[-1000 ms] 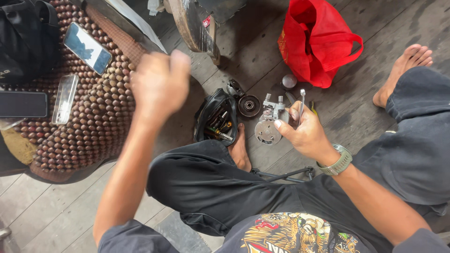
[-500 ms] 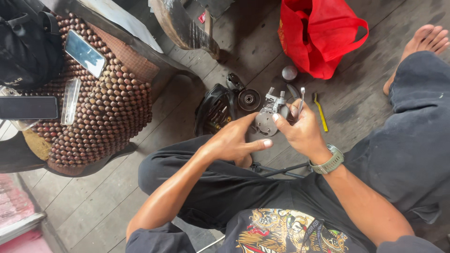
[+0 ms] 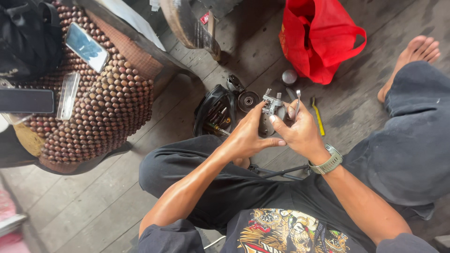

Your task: The person sits on the floor and cleans a metallic mechanical part using a yellow-handled brush. They scrub various surfaces of the part, rotate it to access different angles, and briefly use a wrench to adjust a component before resuming the brushing.

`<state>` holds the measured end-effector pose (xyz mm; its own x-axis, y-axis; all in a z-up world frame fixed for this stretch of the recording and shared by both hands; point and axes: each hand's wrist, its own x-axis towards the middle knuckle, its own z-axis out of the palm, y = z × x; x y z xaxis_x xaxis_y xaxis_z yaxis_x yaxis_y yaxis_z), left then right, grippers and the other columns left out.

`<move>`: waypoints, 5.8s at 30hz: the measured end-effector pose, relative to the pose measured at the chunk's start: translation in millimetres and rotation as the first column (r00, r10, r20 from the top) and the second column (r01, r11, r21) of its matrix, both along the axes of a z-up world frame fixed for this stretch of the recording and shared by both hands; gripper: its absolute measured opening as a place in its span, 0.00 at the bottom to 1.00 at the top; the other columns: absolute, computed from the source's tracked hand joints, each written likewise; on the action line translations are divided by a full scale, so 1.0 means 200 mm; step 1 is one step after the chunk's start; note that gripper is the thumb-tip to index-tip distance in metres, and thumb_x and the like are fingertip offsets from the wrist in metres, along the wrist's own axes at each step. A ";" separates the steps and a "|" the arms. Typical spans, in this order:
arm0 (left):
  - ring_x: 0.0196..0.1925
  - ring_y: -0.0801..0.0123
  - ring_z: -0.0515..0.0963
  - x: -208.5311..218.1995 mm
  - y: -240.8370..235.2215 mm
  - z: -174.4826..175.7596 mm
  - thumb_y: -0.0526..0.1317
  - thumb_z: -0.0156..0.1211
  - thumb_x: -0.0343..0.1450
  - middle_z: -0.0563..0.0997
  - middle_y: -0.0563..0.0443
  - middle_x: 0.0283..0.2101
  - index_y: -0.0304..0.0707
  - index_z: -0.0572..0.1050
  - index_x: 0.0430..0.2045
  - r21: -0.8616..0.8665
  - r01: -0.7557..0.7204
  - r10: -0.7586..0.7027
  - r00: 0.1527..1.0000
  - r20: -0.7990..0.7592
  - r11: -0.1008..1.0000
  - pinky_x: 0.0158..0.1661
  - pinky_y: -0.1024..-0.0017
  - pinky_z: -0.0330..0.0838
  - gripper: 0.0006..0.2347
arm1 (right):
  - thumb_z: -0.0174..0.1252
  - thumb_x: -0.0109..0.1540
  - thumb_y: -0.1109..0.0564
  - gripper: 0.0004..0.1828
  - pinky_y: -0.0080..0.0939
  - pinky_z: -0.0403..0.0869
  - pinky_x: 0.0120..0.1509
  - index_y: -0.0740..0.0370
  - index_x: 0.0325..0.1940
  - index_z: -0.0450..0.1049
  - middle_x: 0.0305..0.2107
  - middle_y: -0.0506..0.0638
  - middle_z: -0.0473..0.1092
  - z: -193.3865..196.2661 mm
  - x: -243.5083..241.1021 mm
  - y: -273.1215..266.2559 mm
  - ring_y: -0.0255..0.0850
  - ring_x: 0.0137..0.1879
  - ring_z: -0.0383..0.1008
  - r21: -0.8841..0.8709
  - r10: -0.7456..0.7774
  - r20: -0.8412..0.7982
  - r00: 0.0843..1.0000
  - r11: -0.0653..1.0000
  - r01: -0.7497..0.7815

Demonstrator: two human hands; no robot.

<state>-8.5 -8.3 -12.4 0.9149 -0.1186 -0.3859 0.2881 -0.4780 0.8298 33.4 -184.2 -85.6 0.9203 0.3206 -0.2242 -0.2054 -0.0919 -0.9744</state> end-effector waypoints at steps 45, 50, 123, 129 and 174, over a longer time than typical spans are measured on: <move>0.40 0.60 0.78 0.48 0.09 0.07 0.53 0.65 0.62 0.79 0.51 0.40 0.38 0.67 0.48 -0.029 -0.296 0.295 0.933 0.208 0.955 0.42 0.65 0.70 0.26 | 0.33 0.79 0.52 0.20 0.39 0.69 0.42 0.69 0.42 0.62 0.38 0.58 0.62 0.42 0.68 0.04 0.44 0.35 0.65 -0.213 0.176 0.387 0.905 0.972 -0.098; 0.44 0.58 0.79 0.54 0.08 0.02 0.52 0.64 0.62 0.78 0.50 0.43 0.35 0.67 0.49 -0.002 -0.268 0.264 0.946 0.191 0.963 0.43 0.62 0.71 0.26 | 0.36 0.79 0.57 0.16 0.41 0.71 0.52 0.69 0.44 0.63 0.41 0.60 0.62 0.45 0.71 0.08 0.45 0.42 0.70 -0.231 0.208 0.440 0.873 0.966 -0.114; 0.66 0.30 0.69 0.20 0.13 0.18 0.60 0.74 0.56 0.66 0.28 0.61 0.35 0.45 0.72 -0.076 -0.029 0.046 0.971 0.235 0.997 0.62 0.39 0.67 0.54 | 0.72 0.62 0.55 0.25 0.27 0.65 0.26 0.57 0.36 0.57 0.22 0.49 0.68 0.36 0.35 0.14 0.30 0.26 0.70 -0.026 0.112 0.183 0.977 0.994 -0.109; 0.64 0.40 0.74 0.23 0.02 0.13 0.53 0.68 0.65 0.75 0.36 0.57 0.48 0.62 0.65 -0.146 -0.157 0.186 0.959 0.215 0.977 0.62 0.46 0.69 0.34 | 0.54 0.75 0.47 0.20 0.40 0.66 0.37 0.59 0.33 0.65 0.21 0.46 0.63 0.27 0.49 -0.08 0.35 0.32 0.65 -0.254 0.234 0.194 0.953 0.950 -0.181; 0.42 0.58 0.80 0.03 -0.20 -0.20 0.47 0.77 0.61 0.78 0.46 0.44 0.47 0.72 0.54 0.637 -0.183 -0.213 0.844 0.493 0.749 0.28 0.60 0.82 0.27 | 0.60 0.64 0.63 0.06 0.39 0.71 0.24 0.63 0.46 0.77 0.24 0.50 0.72 0.24 0.15 -0.34 0.41 0.24 0.74 -0.645 0.453 0.509 0.732 0.764 -0.024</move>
